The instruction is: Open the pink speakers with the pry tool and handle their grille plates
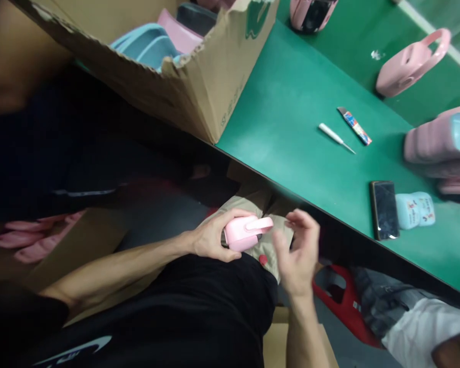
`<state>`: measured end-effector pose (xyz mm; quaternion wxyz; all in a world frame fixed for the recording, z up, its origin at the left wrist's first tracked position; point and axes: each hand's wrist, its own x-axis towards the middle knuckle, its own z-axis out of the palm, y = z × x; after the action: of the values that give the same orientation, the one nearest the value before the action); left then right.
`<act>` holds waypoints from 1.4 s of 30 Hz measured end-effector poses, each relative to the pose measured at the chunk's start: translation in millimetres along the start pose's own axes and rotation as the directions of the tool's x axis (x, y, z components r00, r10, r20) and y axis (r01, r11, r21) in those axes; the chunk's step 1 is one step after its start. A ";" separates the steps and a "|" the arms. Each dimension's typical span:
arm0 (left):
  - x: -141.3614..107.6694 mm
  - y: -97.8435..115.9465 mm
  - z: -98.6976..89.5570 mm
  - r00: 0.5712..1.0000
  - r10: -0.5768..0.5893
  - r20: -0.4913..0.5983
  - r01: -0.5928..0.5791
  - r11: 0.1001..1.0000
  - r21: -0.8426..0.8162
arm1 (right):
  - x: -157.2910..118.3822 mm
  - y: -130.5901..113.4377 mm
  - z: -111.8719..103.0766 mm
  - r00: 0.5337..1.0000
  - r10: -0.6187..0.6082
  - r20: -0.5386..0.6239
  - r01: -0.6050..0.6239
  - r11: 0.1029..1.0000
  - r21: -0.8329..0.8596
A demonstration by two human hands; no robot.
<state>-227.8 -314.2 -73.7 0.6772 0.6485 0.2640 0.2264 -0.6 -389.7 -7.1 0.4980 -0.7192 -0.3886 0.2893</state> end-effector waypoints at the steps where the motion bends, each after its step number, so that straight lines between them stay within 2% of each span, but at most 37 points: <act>1: -1.4 -1.0 0.7 0.999 -0.007 0.040 0.008 1.000 -0.012 | -27.5 10.7 6.1 0.992 0.120 0.042 -0.123 0.989 0.083; 3: -4.8 -5.9 4.5 0.992 -0.029 0.124 0.033 0.999 -0.023 | -67.6 32.9 18.2 0.908 0.390 0.151 -0.417 0.875 0.246; 4: -6.7 -9.4 7.3 0.987 -0.057 0.148 0.060 0.998 -0.017 | -80.8 43.1 23.1 0.863 0.474 0.178 -0.506 0.801 0.319; 6: -10.5 -17.2 14.0 0.973 -0.125 0.193 0.126 0.992 0.006 | -97.3 59.1 28.8 0.791 0.575 0.209 -0.603 0.671 0.432; 9: -14.6 -24.6 24.7 0.948 -0.202 0.246 0.208 0.978 0.002 | -111.6 71.0 27.1 0.745 0.631 0.216 -0.638 0.579 0.508; 15: -13.1 -18.4 43.8 0.921 -0.276 0.274 0.309 0.947 -0.084 | -133.1 73.6 16.7 0.748 0.645 0.156 -0.608 0.572 0.551; 19: -12.6 -18.4 52.0 0.922 -0.247 0.299 0.279 0.957 -0.072 | -136.1 78.7 12.6 0.746 0.637 0.193 -0.613 0.544 0.573; 24: -17.6 -26.1 58.5 0.949 -0.197 0.246 0.205 0.979 -0.009 | -132.9 87.1 9.7 0.738 0.626 0.253 -0.636 0.521 0.569; 30: -28.0 -36.1 60.8 0.944 -0.285 0.168 0.298 0.953 -0.058 | -130.7 88.3 7.7 0.723 0.615 0.316 -0.667 0.502 0.550; 35: -28.7 -37.8 57.3 0.932 -0.289 0.218 0.315 0.944 -0.095 | -130.9 86.6 5.9 0.700 0.626 0.344 -0.696 0.490 0.526; 42: -25.7 -33.6 56.6 0.938 -0.292 0.185 0.319 0.937 -0.141 | -122.8 80.5 5.0 0.654 0.648 0.390 -0.741 0.445 0.504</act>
<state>-211.7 -375.7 -104.5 0.7758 0.5558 0.2859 0.0866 -47.9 -507.5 -80.9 0.5143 -0.5835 0.0267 0.6280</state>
